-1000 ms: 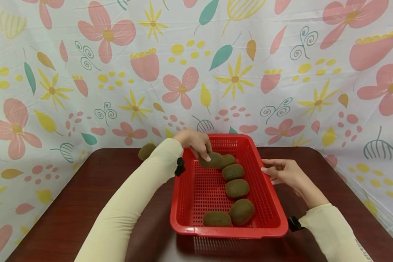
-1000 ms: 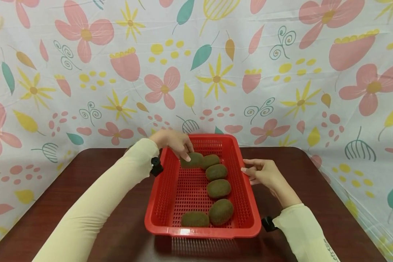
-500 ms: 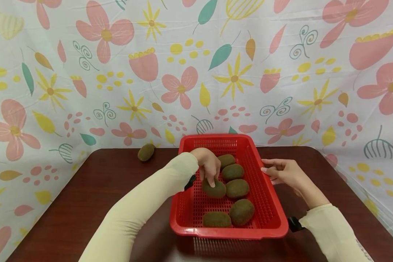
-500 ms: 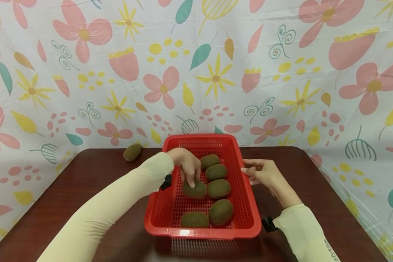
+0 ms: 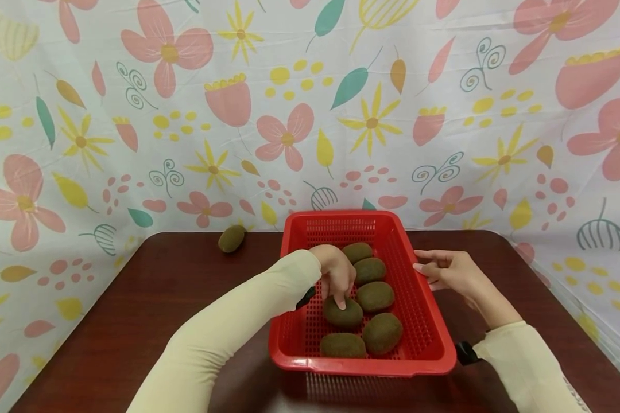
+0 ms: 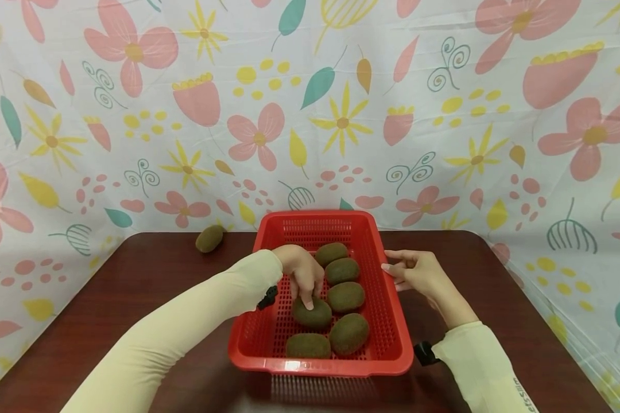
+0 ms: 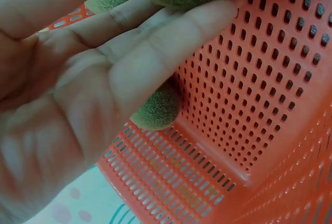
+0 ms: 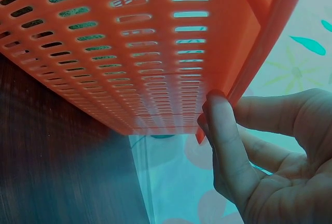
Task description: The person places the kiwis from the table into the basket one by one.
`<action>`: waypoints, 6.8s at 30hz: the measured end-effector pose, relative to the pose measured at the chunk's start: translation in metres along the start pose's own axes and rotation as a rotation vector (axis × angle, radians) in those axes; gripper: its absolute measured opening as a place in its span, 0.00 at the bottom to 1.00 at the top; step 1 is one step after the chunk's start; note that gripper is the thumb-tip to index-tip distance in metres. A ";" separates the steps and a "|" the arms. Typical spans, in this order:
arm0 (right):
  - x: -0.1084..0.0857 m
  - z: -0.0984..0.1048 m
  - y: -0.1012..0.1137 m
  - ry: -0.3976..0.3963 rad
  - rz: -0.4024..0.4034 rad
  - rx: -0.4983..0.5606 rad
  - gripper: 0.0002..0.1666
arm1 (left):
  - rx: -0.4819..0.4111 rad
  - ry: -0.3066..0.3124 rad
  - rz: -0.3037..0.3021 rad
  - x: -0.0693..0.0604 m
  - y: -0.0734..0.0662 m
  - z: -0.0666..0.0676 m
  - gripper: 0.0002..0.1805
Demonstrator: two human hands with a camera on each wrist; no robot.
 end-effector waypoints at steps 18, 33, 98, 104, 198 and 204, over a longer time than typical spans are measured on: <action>0.001 0.001 0.002 0.005 -0.005 -0.014 0.38 | 0.034 -0.028 0.053 -0.010 0.008 0.002 0.18; -0.002 0.000 0.000 -0.004 -0.010 -0.009 0.38 | -0.088 -0.246 -0.191 -0.049 0.023 0.032 0.15; -0.001 0.000 -0.002 -0.008 0.011 0.020 0.38 | -0.459 -1.295 0.268 -0.090 0.292 0.016 0.27; -0.001 0.001 -0.003 -0.015 0.001 0.015 0.37 | -0.464 -1.279 0.285 -0.088 0.292 0.014 0.29; 0.001 0.004 0.001 0.007 -0.013 -0.017 0.38 | -0.973 -0.955 -0.067 -0.073 0.083 0.090 0.33; -0.001 0.002 0.002 0.005 -0.015 -0.018 0.37 | -0.920 -0.920 -0.012 -0.048 0.082 0.083 0.30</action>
Point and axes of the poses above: each hand's wrist, its own x-axis towards the middle knuckle, its own z-axis out of the back of the hand, y = z × x, the point moved 7 cm from there along x, towards the middle knuckle, and after that the axes turned 5 degrees about y, right-handed, at the moved point
